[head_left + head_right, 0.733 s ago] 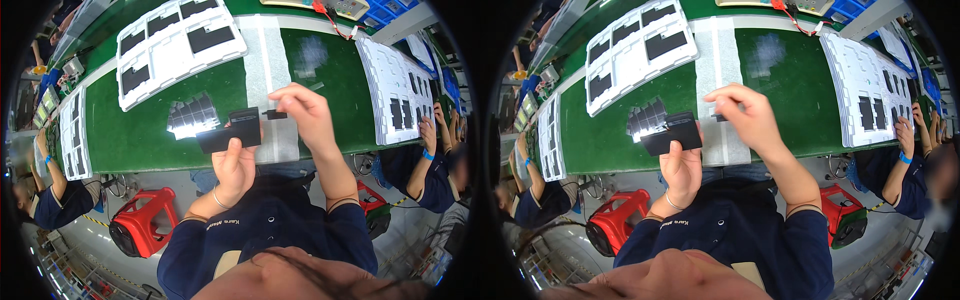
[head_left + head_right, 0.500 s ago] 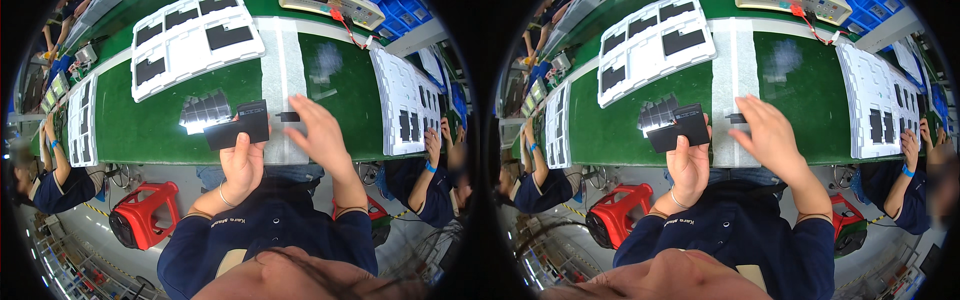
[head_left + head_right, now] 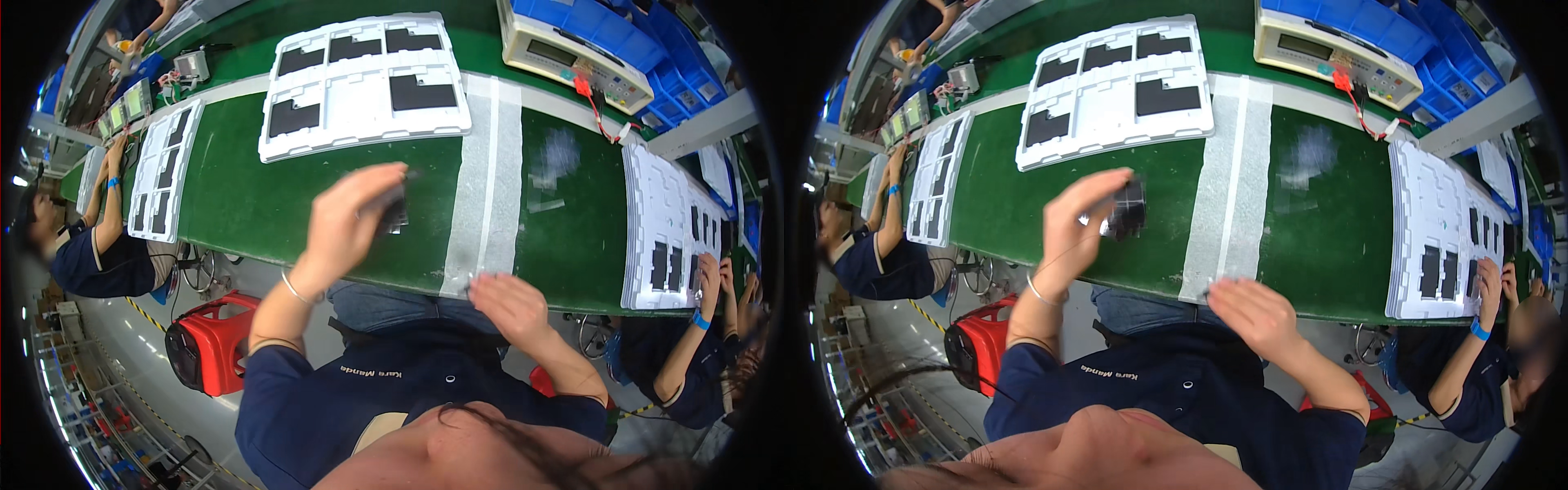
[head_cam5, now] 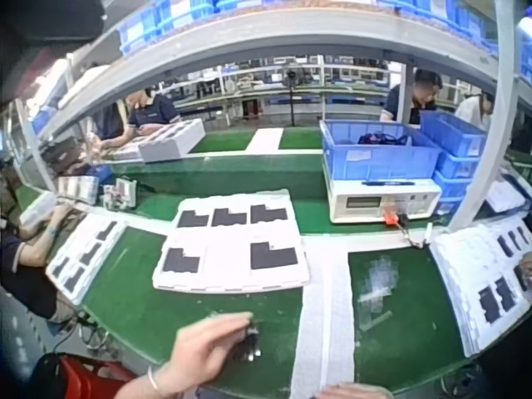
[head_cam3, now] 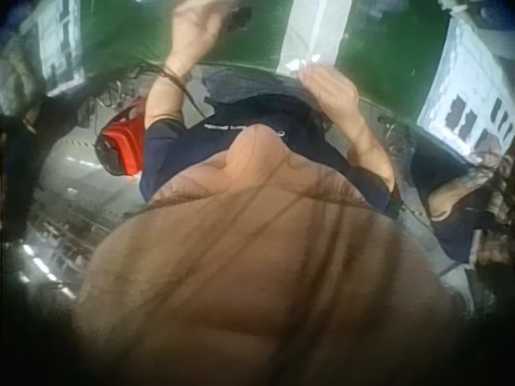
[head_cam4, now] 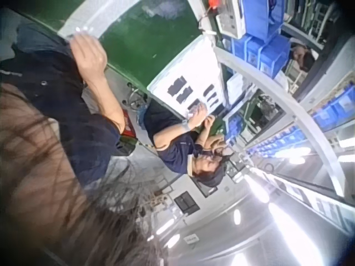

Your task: Assembling components for an electronic device, possibly a display or screen housing, by applying adhesive strips and joining parts.

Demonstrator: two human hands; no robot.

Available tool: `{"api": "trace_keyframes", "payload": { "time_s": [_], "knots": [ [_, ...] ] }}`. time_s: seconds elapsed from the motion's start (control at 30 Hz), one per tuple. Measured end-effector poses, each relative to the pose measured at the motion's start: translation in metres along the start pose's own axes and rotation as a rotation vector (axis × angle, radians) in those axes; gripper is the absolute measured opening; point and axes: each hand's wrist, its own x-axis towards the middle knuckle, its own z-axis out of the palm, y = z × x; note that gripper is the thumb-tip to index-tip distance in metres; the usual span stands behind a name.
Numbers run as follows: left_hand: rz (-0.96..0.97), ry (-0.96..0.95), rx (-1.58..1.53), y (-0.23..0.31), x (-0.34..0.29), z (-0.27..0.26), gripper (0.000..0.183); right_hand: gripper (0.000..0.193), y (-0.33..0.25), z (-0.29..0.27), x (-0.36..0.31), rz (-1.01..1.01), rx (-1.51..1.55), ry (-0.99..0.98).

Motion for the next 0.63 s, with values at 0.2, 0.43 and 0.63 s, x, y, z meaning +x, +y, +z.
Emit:
{"api": "trace_keyframes", "payload": {
  "time_s": [0.2, 0.43, 0.63],
  "knots": [
    [0.218, 0.134, 0.668, -0.066, 0.053, -0.020, 0.017, 0.012, -0.005, 0.003, 0.008, -0.037, 0.129, 0.148],
    [0.061, -0.203, 0.822, -0.108, 0.057, -0.014, 0.029, 0.015, 0.016, -0.024, 0.029, 0.103, 0.201, 0.160],
    [-0.006, -0.368, 0.770, -0.108, 0.066, -0.018, 0.025, 0.019, 0.044, -0.050, 0.064, 0.135, 0.200, 0.220]
  ]
}}
